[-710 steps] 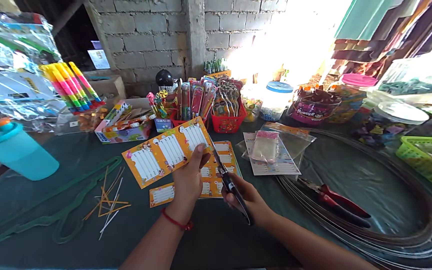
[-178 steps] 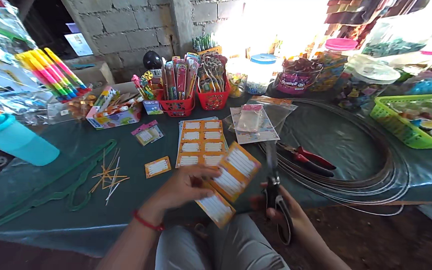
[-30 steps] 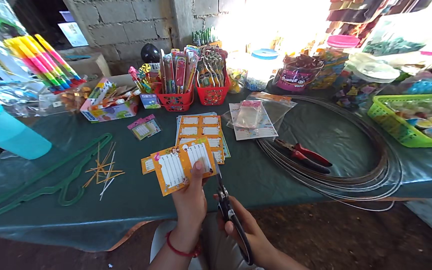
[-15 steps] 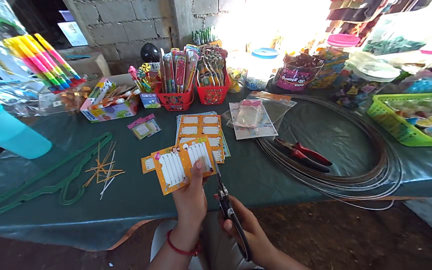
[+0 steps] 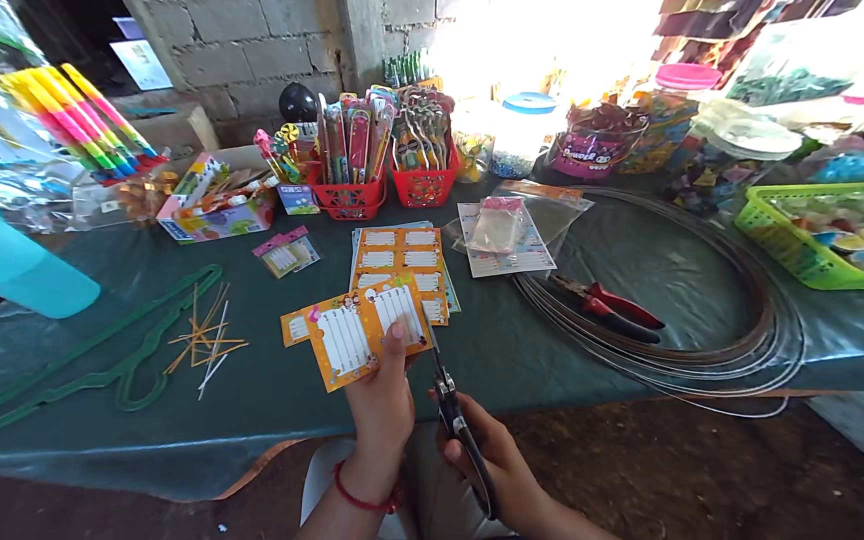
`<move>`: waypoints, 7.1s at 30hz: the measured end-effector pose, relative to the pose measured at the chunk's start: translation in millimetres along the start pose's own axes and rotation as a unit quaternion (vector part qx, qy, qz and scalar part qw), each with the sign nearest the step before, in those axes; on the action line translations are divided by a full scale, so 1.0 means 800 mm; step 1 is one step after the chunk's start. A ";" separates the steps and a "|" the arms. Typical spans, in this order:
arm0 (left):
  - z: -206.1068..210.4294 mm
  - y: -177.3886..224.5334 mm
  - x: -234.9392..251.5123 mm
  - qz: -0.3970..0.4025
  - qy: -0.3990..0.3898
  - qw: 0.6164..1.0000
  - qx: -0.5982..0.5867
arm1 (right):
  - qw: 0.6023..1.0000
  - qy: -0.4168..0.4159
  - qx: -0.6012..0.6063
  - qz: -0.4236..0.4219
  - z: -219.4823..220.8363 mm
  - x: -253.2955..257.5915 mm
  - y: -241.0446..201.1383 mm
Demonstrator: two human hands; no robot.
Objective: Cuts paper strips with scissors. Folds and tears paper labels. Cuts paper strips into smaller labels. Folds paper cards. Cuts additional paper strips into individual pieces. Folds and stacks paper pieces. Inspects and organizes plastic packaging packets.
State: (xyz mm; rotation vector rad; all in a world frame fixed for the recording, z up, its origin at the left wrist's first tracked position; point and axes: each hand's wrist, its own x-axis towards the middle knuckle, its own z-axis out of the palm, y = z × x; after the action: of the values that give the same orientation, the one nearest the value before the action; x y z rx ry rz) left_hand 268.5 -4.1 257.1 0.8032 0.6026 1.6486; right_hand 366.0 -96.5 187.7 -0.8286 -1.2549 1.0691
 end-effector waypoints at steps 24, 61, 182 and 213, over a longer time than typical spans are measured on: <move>-0.016 -0.011 -0.009 -0.014 -0.014 1.000 0.018 | 1.000 0.009 0.002 0.020 0.000 0.005 -0.005; -0.030 -0.022 -0.012 -0.033 0.004 0.999 0.038 | 0.996 0.025 0.034 0.075 0.006 0.012 0.001; -0.079 0.065 0.093 -0.049 -0.358 0.888 0.283 | 0.989 -0.085 -0.001 0.123 -0.058 -0.037 -0.020; -0.079 0.065 0.048 -0.057 -0.540 0.784 0.302 | 0.981 -0.035 -0.186 0.044 -0.050 0.079 -0.072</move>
State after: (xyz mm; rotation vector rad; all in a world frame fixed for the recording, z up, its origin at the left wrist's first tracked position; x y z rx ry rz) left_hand 182.8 23.8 262.9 1.9270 0.3005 0.6121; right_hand 414.1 -52.5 255.9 -1.1469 -1.5163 0.9522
